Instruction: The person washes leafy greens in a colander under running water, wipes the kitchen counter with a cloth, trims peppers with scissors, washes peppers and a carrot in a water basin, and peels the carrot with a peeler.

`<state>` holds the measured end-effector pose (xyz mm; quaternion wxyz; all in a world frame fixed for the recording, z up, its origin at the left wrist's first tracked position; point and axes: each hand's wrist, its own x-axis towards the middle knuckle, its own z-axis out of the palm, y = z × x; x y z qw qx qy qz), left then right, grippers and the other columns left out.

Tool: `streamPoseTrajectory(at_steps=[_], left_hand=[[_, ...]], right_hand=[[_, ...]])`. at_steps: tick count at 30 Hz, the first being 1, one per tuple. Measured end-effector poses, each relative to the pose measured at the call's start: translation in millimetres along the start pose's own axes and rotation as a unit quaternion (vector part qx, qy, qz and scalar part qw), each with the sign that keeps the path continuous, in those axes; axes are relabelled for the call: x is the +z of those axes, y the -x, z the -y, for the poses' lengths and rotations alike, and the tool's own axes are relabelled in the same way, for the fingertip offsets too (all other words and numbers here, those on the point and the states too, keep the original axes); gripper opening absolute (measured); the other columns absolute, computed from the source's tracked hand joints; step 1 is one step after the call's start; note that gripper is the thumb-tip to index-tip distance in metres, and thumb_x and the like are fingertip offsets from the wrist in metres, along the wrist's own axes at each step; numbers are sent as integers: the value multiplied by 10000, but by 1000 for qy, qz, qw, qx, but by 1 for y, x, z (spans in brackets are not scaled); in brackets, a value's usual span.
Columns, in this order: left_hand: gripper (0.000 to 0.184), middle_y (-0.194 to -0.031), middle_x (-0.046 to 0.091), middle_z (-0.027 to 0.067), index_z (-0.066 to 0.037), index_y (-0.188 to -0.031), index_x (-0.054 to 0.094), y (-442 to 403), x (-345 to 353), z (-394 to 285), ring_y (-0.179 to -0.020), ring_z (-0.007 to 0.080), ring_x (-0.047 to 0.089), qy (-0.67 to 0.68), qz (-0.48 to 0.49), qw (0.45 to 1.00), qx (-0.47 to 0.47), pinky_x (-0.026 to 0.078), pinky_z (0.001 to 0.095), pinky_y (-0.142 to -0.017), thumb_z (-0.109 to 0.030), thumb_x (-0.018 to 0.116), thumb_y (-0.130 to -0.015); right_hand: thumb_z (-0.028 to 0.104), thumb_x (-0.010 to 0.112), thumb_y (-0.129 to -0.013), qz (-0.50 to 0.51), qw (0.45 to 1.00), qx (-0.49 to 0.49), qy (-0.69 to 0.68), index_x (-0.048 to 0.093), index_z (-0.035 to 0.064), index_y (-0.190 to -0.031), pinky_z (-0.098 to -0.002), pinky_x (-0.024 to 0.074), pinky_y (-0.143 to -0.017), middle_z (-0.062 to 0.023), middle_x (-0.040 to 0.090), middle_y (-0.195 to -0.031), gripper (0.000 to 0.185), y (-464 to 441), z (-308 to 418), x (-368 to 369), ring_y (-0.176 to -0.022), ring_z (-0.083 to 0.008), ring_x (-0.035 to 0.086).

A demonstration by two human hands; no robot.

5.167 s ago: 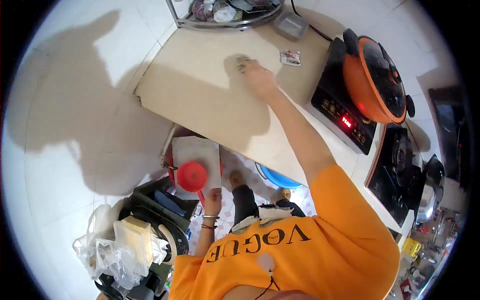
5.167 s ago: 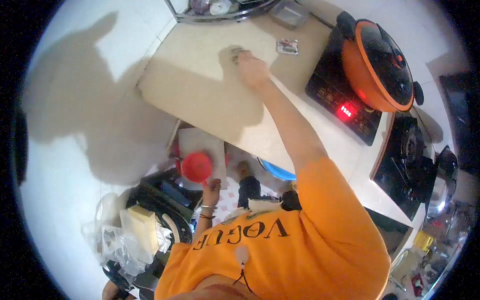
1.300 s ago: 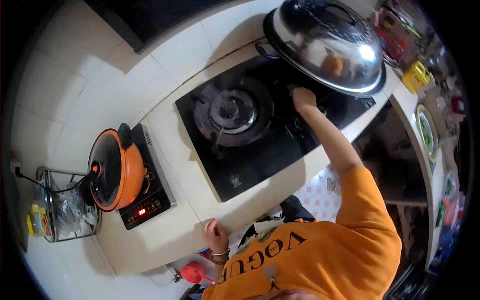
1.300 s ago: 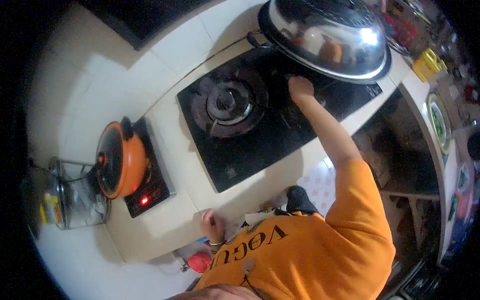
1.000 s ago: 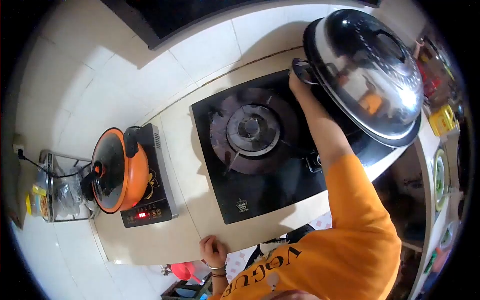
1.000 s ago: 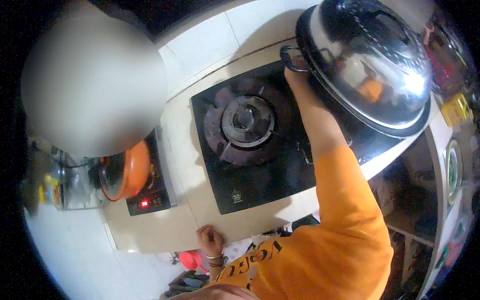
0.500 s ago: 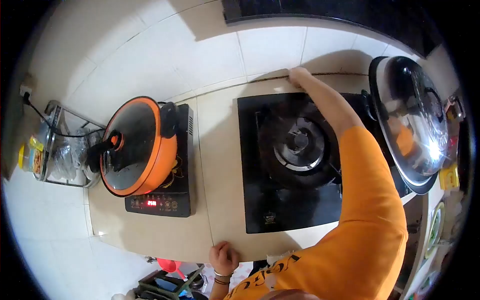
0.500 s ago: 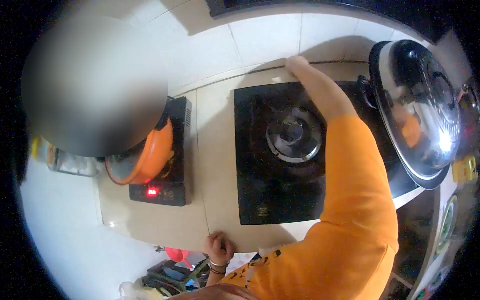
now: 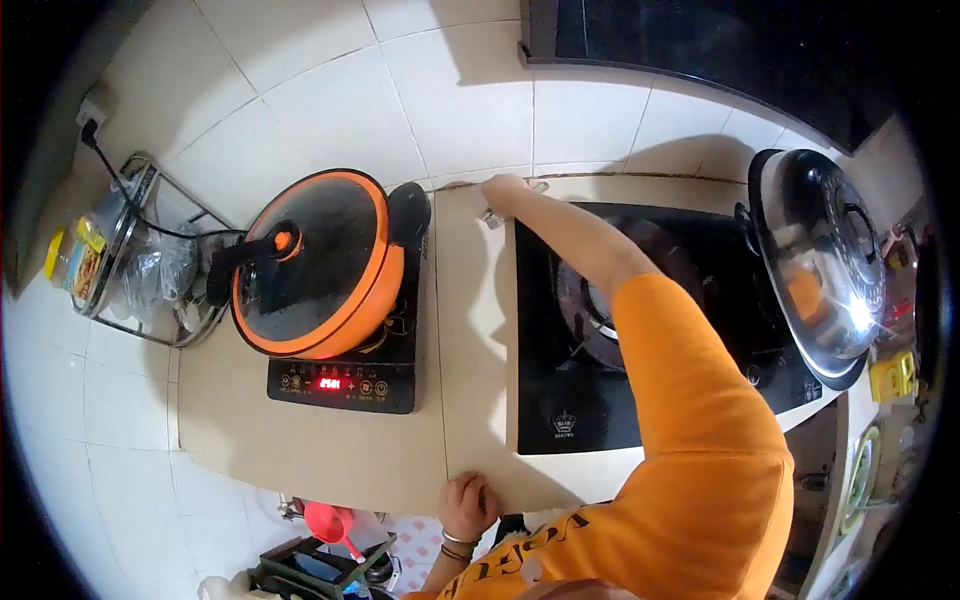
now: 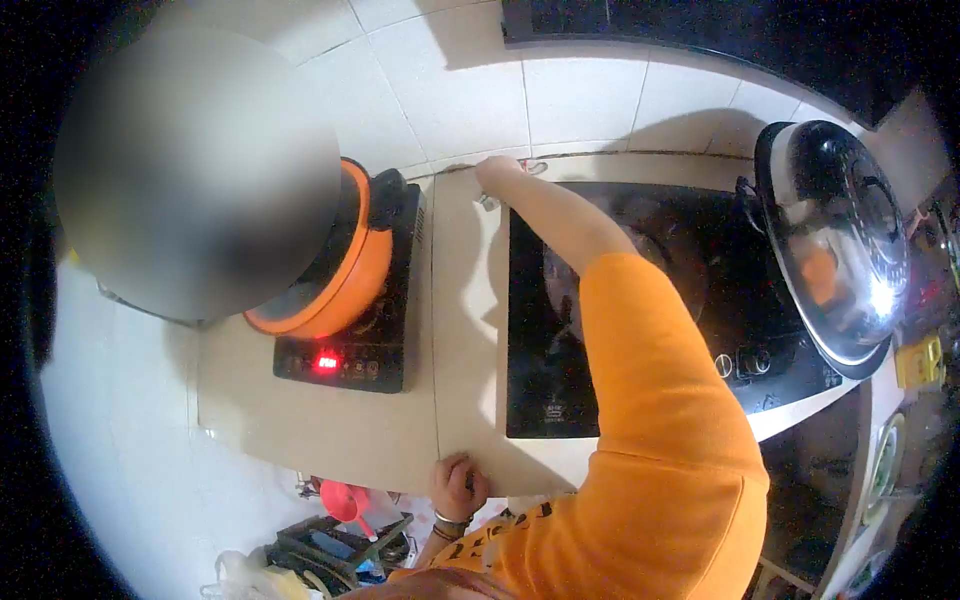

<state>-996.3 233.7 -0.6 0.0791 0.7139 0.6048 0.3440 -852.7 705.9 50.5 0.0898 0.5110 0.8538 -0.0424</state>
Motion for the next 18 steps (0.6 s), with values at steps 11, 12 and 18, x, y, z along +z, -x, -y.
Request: streamPoseTrajectory(at_steps=[11, 12, 18], left_hand=[[194, -903, 555, 109, -30, -861, 566, 13, -1, 16, -761, 282, 541, 0, 49, 998, 44, 458, 362, -647, -62, 543, -670], [180, -908, 554, 120, -22, -857, 564, 14, 0, 19, -767, 290, 540, -17, 38, 996, 77, 457, 356, -651, -42, 530, -681], [147, -875, 543, 100, -1, -885, 543, 16, -20, 31, -758, 179, 521, 259, 86, 960, -66, 421, 254, -666, 23, 482, -754]], right_hand=[[344, 587, -708, 61, 997, 48, 24, 623, 65, -939, -507, 428, -754, -114, 595, -954, 364, 96, 124, 35, -914, -304, 549], [239, 585, -736, 107, 994, 24, -1, 594, 68, -1033, -579, 344, -825, -148, 569, -1046, 342, 117, 140, 45, -988, -366, 503], [232, 556, -653, -146, 971, -175, 69, 637, 87, -794, -438, 377, -711, -91, 593, -800, 218, 313, 207, 67, -797, -273, 549]])
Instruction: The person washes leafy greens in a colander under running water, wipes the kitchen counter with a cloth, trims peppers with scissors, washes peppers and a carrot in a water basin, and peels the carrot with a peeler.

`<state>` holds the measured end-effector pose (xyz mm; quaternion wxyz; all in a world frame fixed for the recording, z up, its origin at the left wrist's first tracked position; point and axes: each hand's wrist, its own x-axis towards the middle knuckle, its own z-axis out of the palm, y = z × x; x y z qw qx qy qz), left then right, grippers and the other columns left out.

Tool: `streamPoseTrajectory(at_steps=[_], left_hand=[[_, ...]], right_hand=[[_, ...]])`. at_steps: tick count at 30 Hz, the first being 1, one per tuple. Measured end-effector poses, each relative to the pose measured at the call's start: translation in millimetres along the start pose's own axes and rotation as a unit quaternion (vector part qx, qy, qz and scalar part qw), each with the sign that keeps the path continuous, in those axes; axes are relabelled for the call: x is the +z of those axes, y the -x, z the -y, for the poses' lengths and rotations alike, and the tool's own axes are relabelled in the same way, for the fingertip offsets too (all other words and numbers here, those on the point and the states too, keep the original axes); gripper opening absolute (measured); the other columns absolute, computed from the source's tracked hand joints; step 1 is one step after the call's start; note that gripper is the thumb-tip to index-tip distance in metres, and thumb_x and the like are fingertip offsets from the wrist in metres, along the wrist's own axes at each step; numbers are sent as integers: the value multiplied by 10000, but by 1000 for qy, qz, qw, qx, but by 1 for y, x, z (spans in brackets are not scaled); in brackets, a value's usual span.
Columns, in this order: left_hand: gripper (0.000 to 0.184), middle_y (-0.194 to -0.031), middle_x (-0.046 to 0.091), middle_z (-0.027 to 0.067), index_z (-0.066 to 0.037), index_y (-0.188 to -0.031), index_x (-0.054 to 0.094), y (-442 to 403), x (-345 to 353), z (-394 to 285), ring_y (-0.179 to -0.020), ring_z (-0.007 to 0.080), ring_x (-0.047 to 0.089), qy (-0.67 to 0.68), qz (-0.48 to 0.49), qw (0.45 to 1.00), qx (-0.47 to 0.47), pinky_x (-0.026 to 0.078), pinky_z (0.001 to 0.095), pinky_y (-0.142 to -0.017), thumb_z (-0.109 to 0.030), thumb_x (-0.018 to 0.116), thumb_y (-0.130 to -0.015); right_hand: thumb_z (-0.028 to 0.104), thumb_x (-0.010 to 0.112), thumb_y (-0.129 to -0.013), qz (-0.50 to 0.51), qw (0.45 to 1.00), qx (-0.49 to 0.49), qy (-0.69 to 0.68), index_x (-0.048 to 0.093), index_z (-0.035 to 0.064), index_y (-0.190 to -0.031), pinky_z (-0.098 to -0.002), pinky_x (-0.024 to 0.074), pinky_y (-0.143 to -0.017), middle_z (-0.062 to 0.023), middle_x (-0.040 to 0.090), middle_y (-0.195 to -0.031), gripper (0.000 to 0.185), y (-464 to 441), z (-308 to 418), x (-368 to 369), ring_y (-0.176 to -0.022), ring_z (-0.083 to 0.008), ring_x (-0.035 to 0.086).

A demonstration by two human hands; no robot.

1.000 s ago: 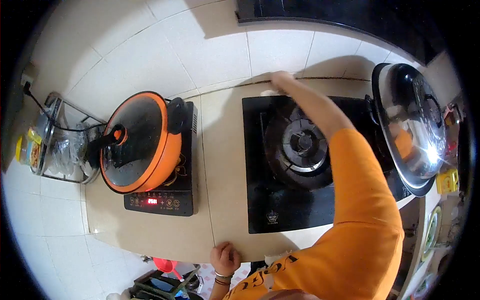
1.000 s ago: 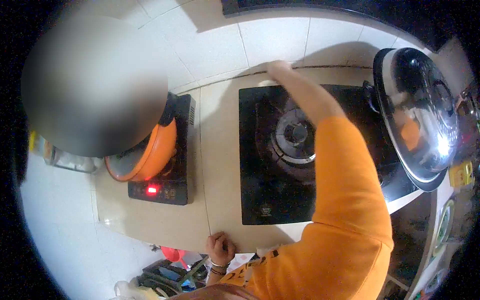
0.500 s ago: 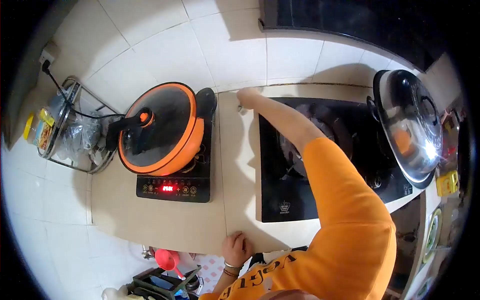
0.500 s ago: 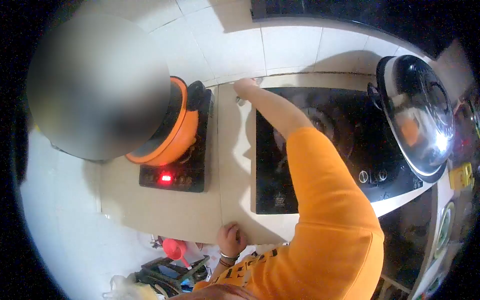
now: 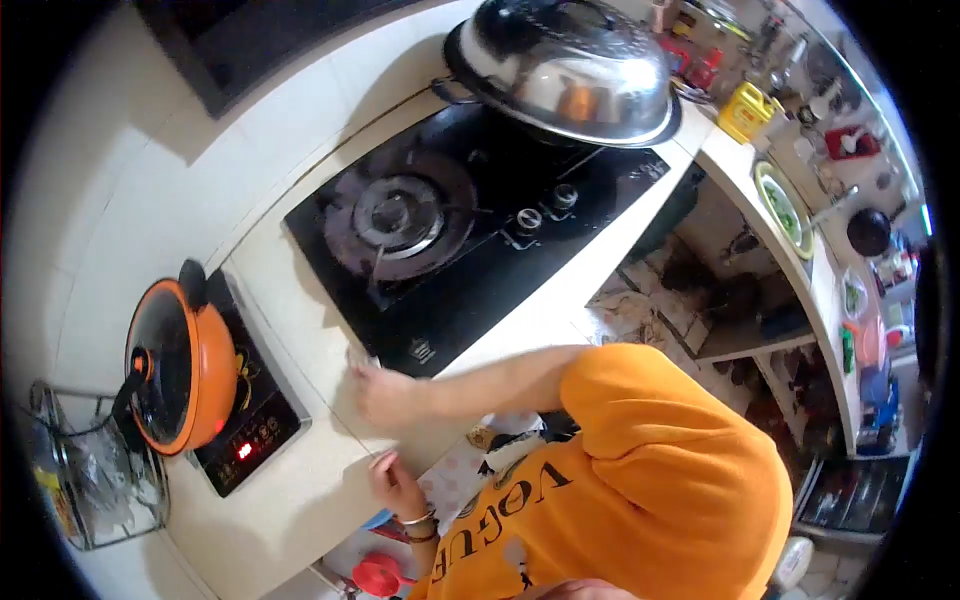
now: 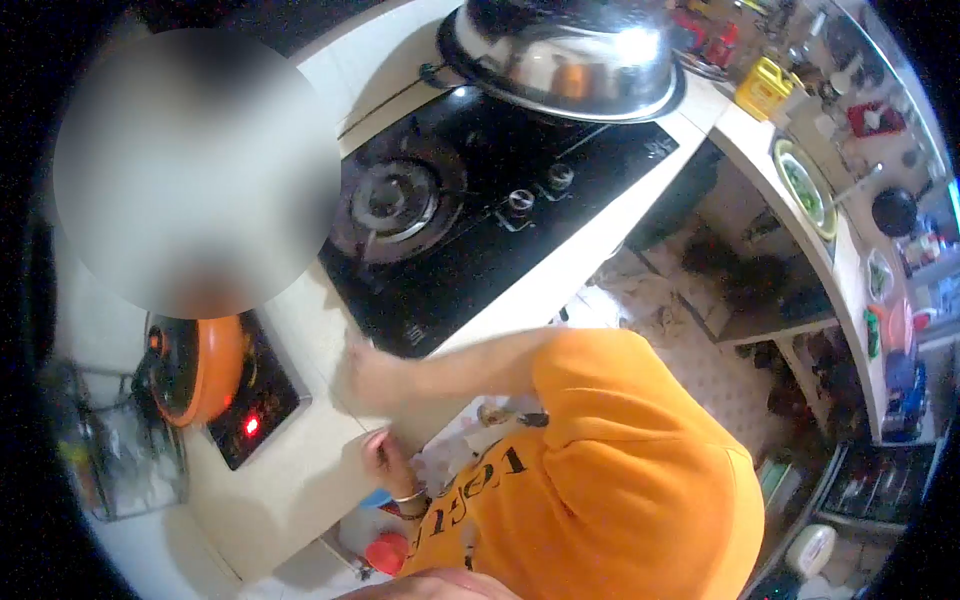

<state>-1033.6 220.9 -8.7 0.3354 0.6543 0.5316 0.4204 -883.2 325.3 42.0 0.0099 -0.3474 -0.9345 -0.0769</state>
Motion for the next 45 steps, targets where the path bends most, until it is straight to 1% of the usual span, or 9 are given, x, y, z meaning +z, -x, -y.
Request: streamPoseTrajectory(at_steps=[10, 16, 20, 23, 28, 34, 38, 42, 45], left_hand=[[134, -777, 524, 50, 6, -850, 541, -24, 55, -48, -678, 112, 490, 27, -65, 997, -33, 415, 228, -651, 67, 443, -784], [97, -801, 546, 60, 26, -816, 550, 6, 190, -119, -708, 126, 532, 34, 26, 998, -53, 444, 220, -670, 72, 488, -759], [99, -795, 552, 98, 39, -787, 550, 23, 293, -167, -711, 157, 548, -52, 155, 975, 149, 480, 248, -632, 91, 476, -745], [108, -784, 581, 122, 20, -777, 574, 29, 356, -232, -711, 233, 570, -23, 255, 946, 200, 463, 292, -622, 60, 497, -712], [131, -806, 587, 132, 9, -784, 588, 21, 406, -284, -727, 261, 577, -16, 314, 919, 238, 459, 300, -643, 59, 496, -706], [102, -786, 576, 132, 10, -778, 576, 5, 473, -278, -729, 277, 568, -35, 361, 893, 266, 456, 318, -648, 36, 493, -725], [111, -806, 575, 131, 14, -807, 577, -13, 547, -295, -714, 255, 571, 28, 409, 858, 310, 461, 305, -623, 25, 496, -732], [354, -1007, 488, 111, 20, -1099, 457, -34, 637, -335, -719, 148, 547, 98, 496, 836, 212, 466, 220, -588, 24, 521, -750], [618, -1158, 396, 138, -16, -1275, 222, -37, 693, -395, -908, 186, 512, 203, 521, 816, 149, 472, 243, -684, 35, 538, -746]], right_hand=[[281, 567, -675, -120, 941, 311, -58, 569, 143, -825, -425, 365, -778, -69, 511, -983, 204, 297, -101, 12, -983, -236, 457], [236, 627, -625, -141, 721, 677, 30, 594, 72, -786, -427, 397, -736, -95, 530, -904, 233, 496, -247, 20, -896, -281, 491], [126, 546, -618, -135, 781, 604, -83, 589, 52, -692, -430, 413, -734, -152, 547, -784, 113, 481, -243, 0, -785, -302, 525], [219, 513, -641, -314, 922, 225, 10, 476, 104, -570, -412, 399, -716, -50, 454, -680, 140, 433, -195, 42, -729, -213, 471], [202, 551, -655, -252, 885, 382, -85, 582, 87, -715, -386, 401, -781, -72, 527, -897, 133, 536, -262, 35, -913, -240, 484], [183, 562, -697, -136, 664, 732, -74, 576, 54, -876, -408, 409, -800, -119, 539, -969, 220, 698, -383, 20, -1008, -292, 460], [161, 463, -781, -375, 445, 764, -277, 536, -3, -858, -398, 450, -674, -198, 580, -760, 195, 746, -396, 14, -711, -329, 567], [122, 449, -801, -382, 382, 724, -429, 521, 16, -888, -328, 457, -609, -128, 563, -695, 155, 767, -362, -50, -662, -192, 558], [52, 441, -803, -438, 470, 624, -444, 472, 15, -887, -230, 420, -446, -19, 503, -644, 97, 781, -354, -42, -513, -95, 492]])
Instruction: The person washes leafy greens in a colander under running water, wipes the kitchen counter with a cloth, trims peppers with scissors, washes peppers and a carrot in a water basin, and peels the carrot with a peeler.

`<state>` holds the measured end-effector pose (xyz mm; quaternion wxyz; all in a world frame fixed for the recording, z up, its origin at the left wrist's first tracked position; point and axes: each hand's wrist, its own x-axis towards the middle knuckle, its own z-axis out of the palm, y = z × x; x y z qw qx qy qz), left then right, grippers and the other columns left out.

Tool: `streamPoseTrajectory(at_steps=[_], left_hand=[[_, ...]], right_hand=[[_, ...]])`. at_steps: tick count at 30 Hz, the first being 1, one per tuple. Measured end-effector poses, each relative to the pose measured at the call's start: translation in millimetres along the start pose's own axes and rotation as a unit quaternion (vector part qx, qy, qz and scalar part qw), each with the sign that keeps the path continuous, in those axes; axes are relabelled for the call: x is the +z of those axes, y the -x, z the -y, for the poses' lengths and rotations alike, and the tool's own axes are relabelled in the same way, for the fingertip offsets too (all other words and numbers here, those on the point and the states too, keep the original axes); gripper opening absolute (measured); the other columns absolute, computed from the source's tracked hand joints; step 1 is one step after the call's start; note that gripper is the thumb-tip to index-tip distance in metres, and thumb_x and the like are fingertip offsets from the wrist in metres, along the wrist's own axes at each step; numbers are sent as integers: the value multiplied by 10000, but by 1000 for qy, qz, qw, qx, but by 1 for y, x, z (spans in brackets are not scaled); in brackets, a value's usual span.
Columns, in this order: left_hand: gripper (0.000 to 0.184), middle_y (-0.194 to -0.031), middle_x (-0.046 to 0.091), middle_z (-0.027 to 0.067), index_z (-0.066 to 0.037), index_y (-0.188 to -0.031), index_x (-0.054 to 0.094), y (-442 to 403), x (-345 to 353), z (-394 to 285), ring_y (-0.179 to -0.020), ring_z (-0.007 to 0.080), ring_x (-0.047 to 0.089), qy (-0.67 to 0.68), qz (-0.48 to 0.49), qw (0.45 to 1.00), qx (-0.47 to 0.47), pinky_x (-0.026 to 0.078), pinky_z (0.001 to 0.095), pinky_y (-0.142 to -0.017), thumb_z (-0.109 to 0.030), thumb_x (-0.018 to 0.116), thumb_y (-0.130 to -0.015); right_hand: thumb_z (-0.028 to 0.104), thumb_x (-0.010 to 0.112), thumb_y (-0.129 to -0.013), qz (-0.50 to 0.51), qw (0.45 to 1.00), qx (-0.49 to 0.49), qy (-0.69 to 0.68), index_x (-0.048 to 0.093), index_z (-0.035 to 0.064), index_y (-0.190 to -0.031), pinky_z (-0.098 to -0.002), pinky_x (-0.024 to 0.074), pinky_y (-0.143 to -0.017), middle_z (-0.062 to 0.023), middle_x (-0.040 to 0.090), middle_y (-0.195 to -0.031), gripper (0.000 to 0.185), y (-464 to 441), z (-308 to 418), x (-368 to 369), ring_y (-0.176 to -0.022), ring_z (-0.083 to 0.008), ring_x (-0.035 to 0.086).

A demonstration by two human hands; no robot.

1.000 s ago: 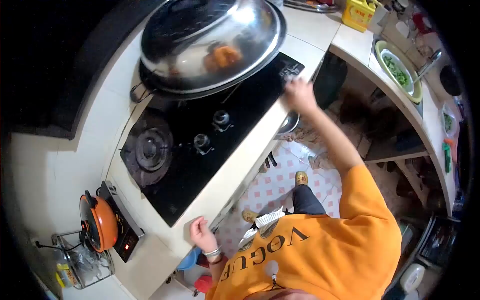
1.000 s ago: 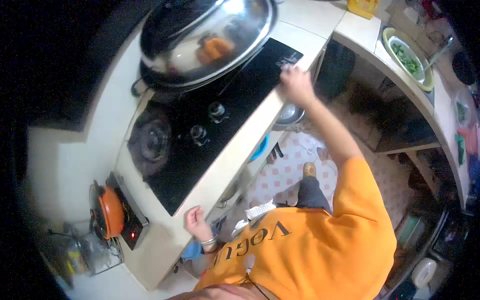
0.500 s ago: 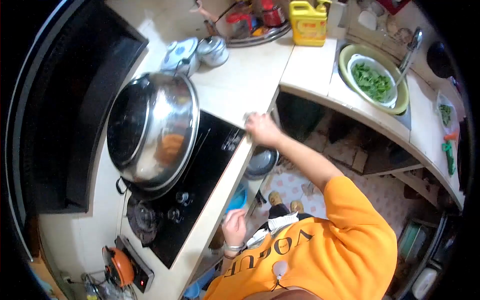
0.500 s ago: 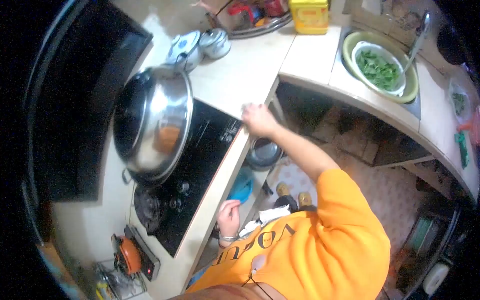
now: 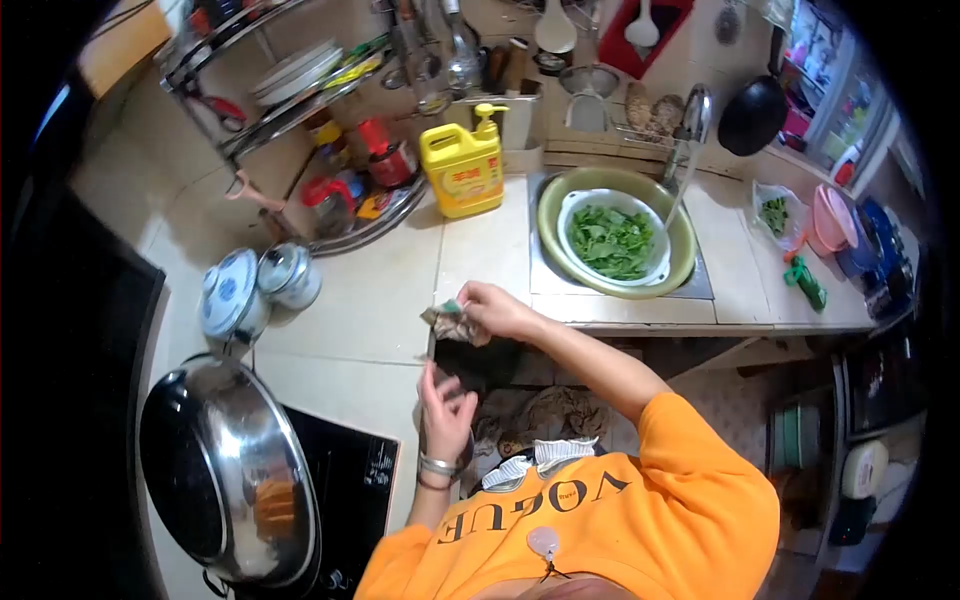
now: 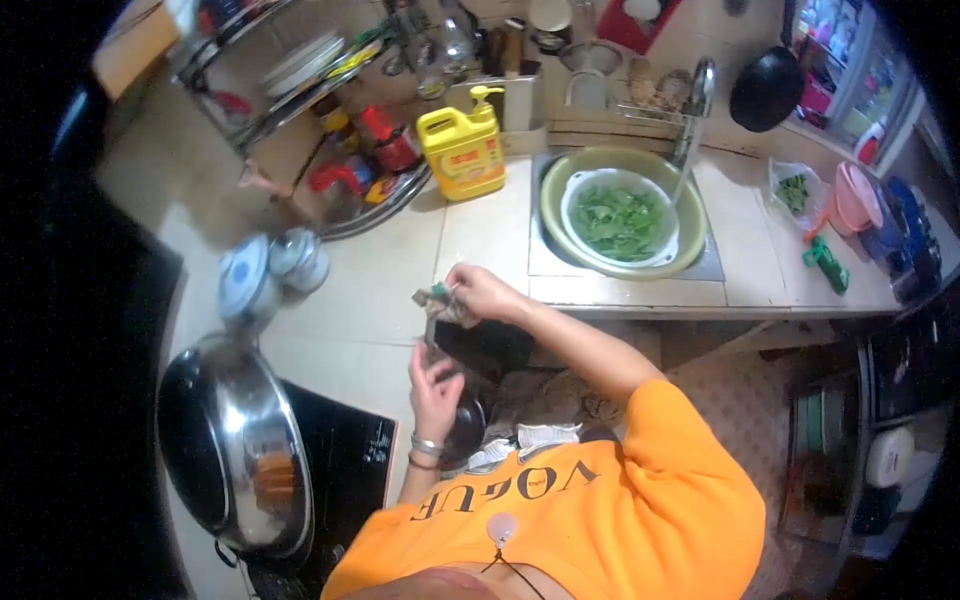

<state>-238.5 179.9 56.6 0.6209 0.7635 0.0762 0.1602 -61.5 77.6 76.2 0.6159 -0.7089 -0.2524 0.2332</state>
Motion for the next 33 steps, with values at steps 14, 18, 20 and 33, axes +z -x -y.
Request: streamPoseTrajectory(at_steps=[14, 18, 20, 33], left_hand=[[495, -1180, 383, 129, -1, -1236, 306, -109, 146, -5, -886, 164, 533, 25, 135, 990, 19, 460, 228, -681, -43, 523, -794], [357, -1050, 451, 128, 10, -1136, 422, -108, 210, -20, -840, 184, 546, -70, 157, 983, 58, 468, 265, -700, -53, 503, -794], [384, -1039, 462, 139, 8, -1134, 418, -109, 240, -24, -836, 224, 537, -121, 180, 972, 87, 463, 295, -721, -31, 518, -766], [531, -1195, 369, 268, 1, -1164, 418, -178, 284, 9, -1116, 412, 346, -371, 278, 874, 146, 300, 415, -958, -150, 606, -691]], right_hand=[[44, 447, -762, -301, 876, -235, 294, 538, 50, -832, -209, 401, -534, -11, 499, -672, 115, 24, 184, -356, -639, -58, 473], [40, 453, -762, -267, 893, 6, 362, 539, -7, -907, -280, 453, -627, -116, 591, -802, 174, -2, 204, -435, -740, -171, 567], [38, 463, -757, -203, 860, 5, 469, 547, -1, -943, -305, 453, -670, -133, 595, -851, 208, -13, 184, -453, -790, -214, 570], [92, 476, -787, -418, 849, -147, 287, 550, 6, -840, -262, 419, -621, -80, 553, -719, 124, 122, -43, -385, -655, -138, 509]])
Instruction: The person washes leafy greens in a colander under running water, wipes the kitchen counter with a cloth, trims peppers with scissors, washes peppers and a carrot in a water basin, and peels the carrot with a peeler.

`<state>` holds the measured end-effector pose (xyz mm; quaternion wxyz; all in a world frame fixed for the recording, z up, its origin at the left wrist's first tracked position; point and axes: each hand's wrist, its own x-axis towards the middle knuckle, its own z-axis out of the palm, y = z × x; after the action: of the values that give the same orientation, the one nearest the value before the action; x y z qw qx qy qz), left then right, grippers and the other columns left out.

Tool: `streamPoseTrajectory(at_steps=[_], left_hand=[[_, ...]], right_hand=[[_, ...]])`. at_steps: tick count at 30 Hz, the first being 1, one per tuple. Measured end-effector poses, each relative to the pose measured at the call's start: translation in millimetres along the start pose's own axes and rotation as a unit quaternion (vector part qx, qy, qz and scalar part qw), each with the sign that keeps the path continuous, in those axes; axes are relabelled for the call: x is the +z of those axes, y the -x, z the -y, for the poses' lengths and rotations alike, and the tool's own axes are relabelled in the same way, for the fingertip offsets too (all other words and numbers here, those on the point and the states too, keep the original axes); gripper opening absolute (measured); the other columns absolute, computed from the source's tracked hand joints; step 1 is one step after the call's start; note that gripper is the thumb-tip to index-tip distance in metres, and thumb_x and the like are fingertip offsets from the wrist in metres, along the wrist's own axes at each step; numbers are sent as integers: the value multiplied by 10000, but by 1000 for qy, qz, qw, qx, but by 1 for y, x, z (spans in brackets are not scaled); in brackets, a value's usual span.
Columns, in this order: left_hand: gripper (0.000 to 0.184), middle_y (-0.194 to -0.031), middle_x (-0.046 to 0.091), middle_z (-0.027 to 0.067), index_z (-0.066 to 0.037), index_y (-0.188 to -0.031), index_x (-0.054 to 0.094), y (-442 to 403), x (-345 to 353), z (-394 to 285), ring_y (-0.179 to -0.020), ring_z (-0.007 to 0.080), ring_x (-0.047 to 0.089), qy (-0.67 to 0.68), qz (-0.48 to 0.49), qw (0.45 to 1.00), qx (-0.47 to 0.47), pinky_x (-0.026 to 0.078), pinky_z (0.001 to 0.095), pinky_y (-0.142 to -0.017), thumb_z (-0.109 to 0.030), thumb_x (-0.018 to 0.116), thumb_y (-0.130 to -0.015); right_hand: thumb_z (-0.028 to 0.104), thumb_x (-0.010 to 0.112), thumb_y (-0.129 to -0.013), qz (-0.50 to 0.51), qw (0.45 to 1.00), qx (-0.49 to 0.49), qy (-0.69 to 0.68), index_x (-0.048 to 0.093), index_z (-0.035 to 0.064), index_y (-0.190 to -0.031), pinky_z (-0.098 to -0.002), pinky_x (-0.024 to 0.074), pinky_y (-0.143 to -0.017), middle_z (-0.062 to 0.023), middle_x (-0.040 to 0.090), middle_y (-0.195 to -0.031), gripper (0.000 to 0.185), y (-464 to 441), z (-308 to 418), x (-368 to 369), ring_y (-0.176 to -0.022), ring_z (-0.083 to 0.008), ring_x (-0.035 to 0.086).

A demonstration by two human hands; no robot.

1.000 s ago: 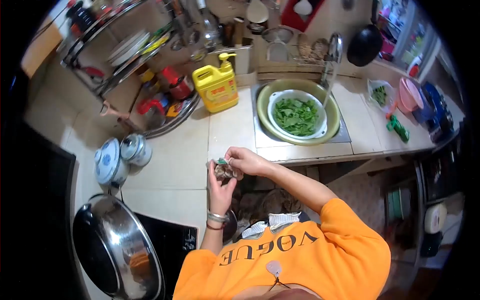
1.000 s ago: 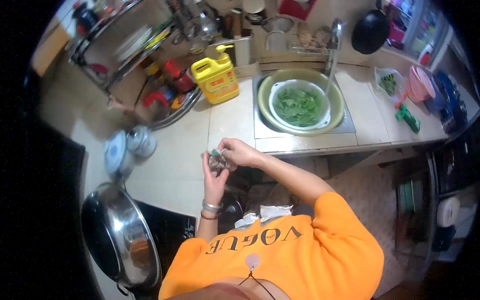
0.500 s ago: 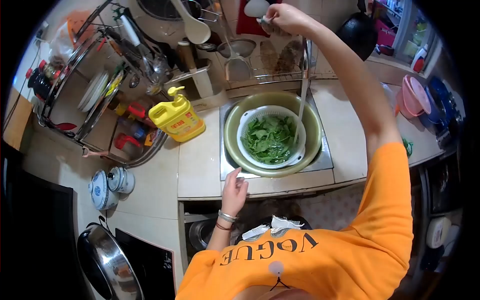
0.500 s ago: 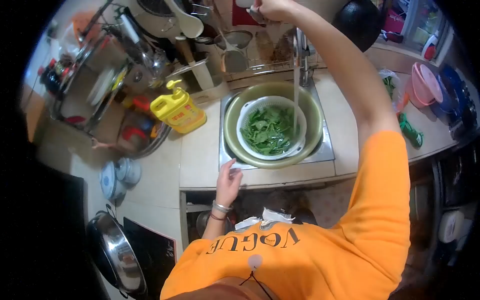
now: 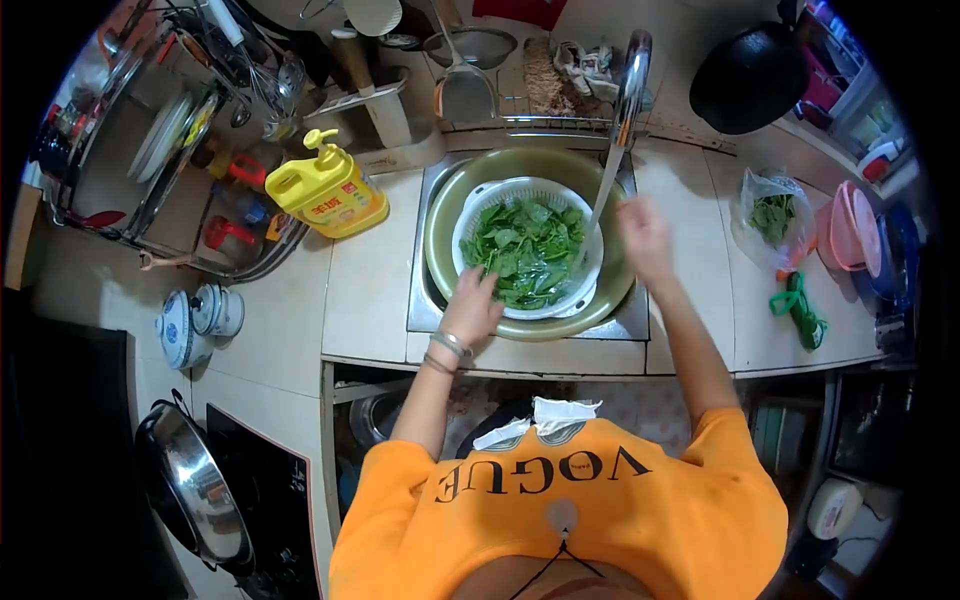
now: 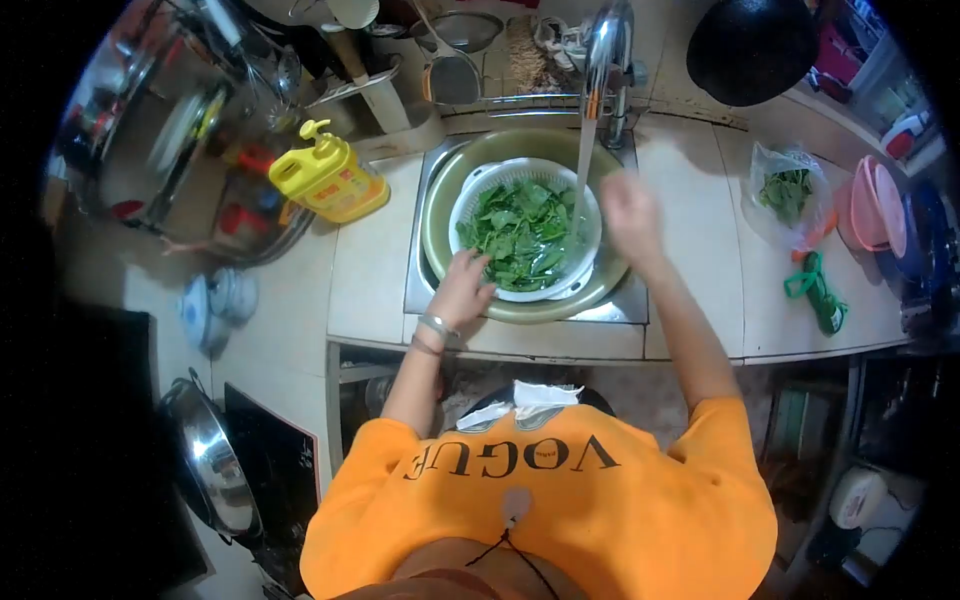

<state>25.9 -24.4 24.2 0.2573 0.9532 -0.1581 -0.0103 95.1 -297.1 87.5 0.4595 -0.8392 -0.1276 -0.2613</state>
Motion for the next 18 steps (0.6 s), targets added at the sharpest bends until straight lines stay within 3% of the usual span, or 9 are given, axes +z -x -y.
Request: streamPoseTrajectory(at_steps=[2, 3, 5, 7, 11, 13, 14, 16, 18], left_hand=[[565, -1205, 354, 282, -1, -1177, 408, -13, 5, 13, -1126, 423, 332, -6, 29, 999, -27, 294, 419, -963, -179, 620, -685], [593, -1215, 341, 284, -4, -1195, 389, -22, 7, 16, -1140, 428, 311, -25, 38, 998, -39, 281, 429, -967, -210, 622, -690], [787, -1307, 230, 270, -55, -1295, 258, -48, 14, 24, -1198, 446, 220, -73, 98, 990, -76, 201, 517, -976, -362, 633, -675], [878, -1339, 174, 249, -99, -1320, 205, -63, 14, 6, -1209, 461, 181, -107, 113, 985, -73, 182, 554, -963, -438, 640, -637], [1070, -1408, -58, 141, -284, -1355, 47, -92, 38, -19, -1241, 478, -30, -124, 249, 959, -52, 96, 652, -924, -633, 630, -528], [1048, -1411, -83, 108, -306, -1352, 40, -97, 53, -20, -1248, 459, -54, -161, 281, 944, -66, 83, 662, -921, -630, 621, -542], [1036, -1413, -84, 95, -310, -1351, 45, -98, 60, -17, -1250, 454, -59, -163, 287, 941, -75, 80, 667, -919, -626, 619, -548], [995, -1416, -60, 85, -310, -1350, 71, -101, 61, -11, -1254, 447, -18, -162, 290, 940, -79, 99, 654, -929, -582, 628, -571], [956, -1419, -37, 75, -309, -1349, 98, -106, 64, -6, -1258, 440, 23, -165, 291, 939, -85, 118, 641, -939, -539, 637, -594]], right_hand=[[109, 517, -767, 154, 983, 88, 36, 564, 5, -902, -280, 434, -631, -109, 581, -760, 177, 32, -40, 31, -711, -159, 544], [109, 517, -767, 153, 983, 90, 43, 564, 5, -902, -280, 434, -631, -109, 581, -760, 177, 37, -55, 37, -711, -159, 544], [96, 540, -759, -39, 979, 186, 77, 548, -7, -970, -275, 440, -623, -104, 591, -783, 235, 14, -83, 46, -715, -167, 550], [61, 517, -766, -137, 970, 199, -31, 513, -22, -1040, -260, 426, -565, -89, 594, -788, 286, -15, -101, 42, -637, -143, 520], [54, 484, -785, -196, 898, 320, -228, 508, -12, -992, -248, 398, -514, -61, 572, -771, 219, -72, -185, 51, -574, -117, 470], [67, 514, -750, -70, 898, 356, -250, 351, -34, -1173, -301, 419, -736, -146, 527, -1049, 465, -95, -195, 51, -842, -238, 523], [67, 514, -750, -63, 899, 356, -247, 351, -34, -1173, -301, 419, -736, -146, 527, -1049, 465, -101, -169, 50, -842, -238, 523], [41, 520, -740, -119, 798, 391, -443, 416, -39, -1075, -280, 407, -725, -126, 538, -994, 359, -108, -77, 46, -828, -199, 510], [-3, 495, -747, -126, 803, 363, -456, 450, -17, -998, -303, 411, -720, -106, 536, -912, 255, -104, -122, 66, -807, -198, 509]])
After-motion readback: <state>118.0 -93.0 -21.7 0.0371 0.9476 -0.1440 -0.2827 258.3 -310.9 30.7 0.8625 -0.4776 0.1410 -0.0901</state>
